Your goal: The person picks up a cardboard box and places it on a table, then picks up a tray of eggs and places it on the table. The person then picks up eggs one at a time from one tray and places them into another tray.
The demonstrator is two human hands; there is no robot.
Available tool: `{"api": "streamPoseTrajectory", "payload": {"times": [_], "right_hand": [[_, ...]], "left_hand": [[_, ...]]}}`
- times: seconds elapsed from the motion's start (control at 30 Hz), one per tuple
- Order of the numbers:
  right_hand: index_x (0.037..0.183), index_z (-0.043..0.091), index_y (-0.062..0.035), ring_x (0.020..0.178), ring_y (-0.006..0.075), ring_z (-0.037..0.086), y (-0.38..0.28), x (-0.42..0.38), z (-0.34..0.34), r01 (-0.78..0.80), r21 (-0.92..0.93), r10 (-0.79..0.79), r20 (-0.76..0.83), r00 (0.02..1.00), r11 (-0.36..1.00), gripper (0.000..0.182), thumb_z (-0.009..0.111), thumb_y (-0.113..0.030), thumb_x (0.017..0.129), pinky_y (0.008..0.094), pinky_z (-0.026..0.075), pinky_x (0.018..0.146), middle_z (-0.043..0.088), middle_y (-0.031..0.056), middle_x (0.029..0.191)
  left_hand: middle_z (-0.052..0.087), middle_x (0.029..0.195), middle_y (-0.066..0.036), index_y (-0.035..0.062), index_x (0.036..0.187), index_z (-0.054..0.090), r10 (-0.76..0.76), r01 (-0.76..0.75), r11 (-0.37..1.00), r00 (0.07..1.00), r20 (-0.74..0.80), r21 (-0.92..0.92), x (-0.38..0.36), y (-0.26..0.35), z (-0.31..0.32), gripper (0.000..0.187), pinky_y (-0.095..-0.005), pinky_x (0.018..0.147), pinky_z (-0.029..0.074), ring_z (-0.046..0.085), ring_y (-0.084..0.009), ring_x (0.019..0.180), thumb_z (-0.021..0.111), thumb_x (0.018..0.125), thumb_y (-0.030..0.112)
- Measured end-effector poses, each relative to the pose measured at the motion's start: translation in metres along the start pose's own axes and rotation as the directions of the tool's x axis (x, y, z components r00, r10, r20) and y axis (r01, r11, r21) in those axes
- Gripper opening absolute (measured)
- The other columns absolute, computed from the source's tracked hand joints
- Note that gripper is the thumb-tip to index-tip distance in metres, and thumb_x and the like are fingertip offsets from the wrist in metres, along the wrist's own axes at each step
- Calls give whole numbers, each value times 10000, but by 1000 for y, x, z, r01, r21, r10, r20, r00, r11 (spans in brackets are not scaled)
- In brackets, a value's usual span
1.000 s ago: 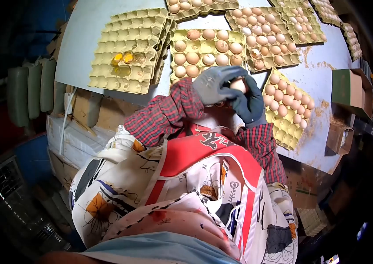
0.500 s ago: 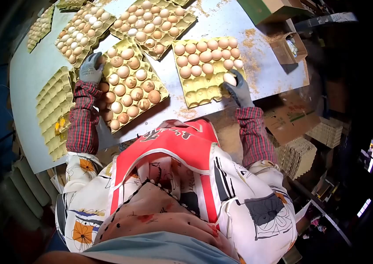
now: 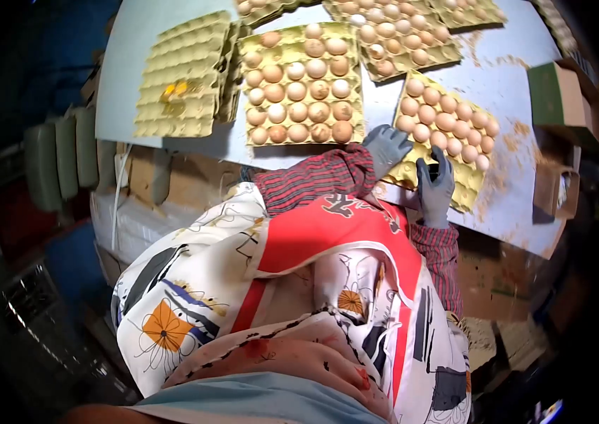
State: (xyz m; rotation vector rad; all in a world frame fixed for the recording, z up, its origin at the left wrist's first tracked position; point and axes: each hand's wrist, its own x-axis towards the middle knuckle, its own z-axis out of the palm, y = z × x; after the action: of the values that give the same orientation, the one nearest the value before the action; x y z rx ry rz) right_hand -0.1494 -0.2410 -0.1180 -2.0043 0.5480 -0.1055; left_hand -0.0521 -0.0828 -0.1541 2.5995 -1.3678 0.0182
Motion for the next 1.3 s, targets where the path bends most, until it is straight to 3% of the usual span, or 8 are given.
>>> {"api": "streamPoseTrajectory", "payload": {"times": [0.2,0.47,0.67,0.8,0.93,1.1,1.23,1.3], "right_hand": [[1442,485,-61,1313,348,473,41,-10,28,434,-672,-477,135,869,600,641,676,-380,920,508,336,1101,526,166,1422],[1457,491,-134,1296,272,489,91,8,-40,416,-800,-419,231,878,432,576,630,-248,910,478,332,1077,493,85,1487],[1258,641,-49,1138,361,613,16,30,-31,417,-578,-485,42,874,701,362,667,-179,921,450,467,980,649,163,1276],[1423,493,-9,1150,275,620,-74,60,76,203,48,-208,246,947,978,522,650,-205,965,379,491,982,610,175,1333],[1454,424,31,1238,373,564,-81,118,156,-57,152,-10,407,913,987,697,652,-386,944,408,449,1027,560,272,1355],[1450,468,-33,1194,386,567,-84,114,158,136,-17,-124,313,942,991,690,699,-359,888,433,455,1019,581,262,1307],[1427,479,34,1002,185,616,-115,105,150,-202,242,102,369,924,949,676,761,-250,883,301,527,840,633,152,1200],[1422,482,33,1114,295,623,-93,111,163,19,101,-42,230,972,995,762,805,-319,828,364,507,936,628,222,1257]], "left_hand": [[598,1321,-84,137,1299,619,-185,98,881,972,-147,-462,-68,-12,-81,467,-425,974,460,577,-272,1180,670,857,276],[641,1264,-151,67,1225,649,-752,567,522,658,-30,-637,-186,-62,-118,339,-402,945,526,633,-286,1147,707,897,130],[622,1310,-176,-6,1390,529,-934,523,331,302,-193,-786,-211,-168,-84,488,-374,995,493,612,-255,1198,645,967,207],[646,1080,-26,115,1295,584,-883,368,-217,320,343,-904,-183,-225,-73,477,-377,685,538,625,-178,829,546,989,480],[592,970,29,169,1227,597,-728,347,-556,235,644,-755,-143,-192,-157,462,-329,581,486,523,-129,706,570,951,538],[623,1000,19,156,1246,587,-713,146,-604,338,614,-783,-164,-213,-122,337,-334,594,538,588,-116,750,477,1048,405],[634,1048,-18,121,1250,576,-772,159,-416,459,440,-895,-188,-232,-81,320,-326,697,569,627,-149,856,457,1069,356],[641,1069,-36,114,1277,550,-748,163,-380,524,406,-911,-176,-242,-72,313,-328,713,581,645,-167,878,436,1080,328]]}}
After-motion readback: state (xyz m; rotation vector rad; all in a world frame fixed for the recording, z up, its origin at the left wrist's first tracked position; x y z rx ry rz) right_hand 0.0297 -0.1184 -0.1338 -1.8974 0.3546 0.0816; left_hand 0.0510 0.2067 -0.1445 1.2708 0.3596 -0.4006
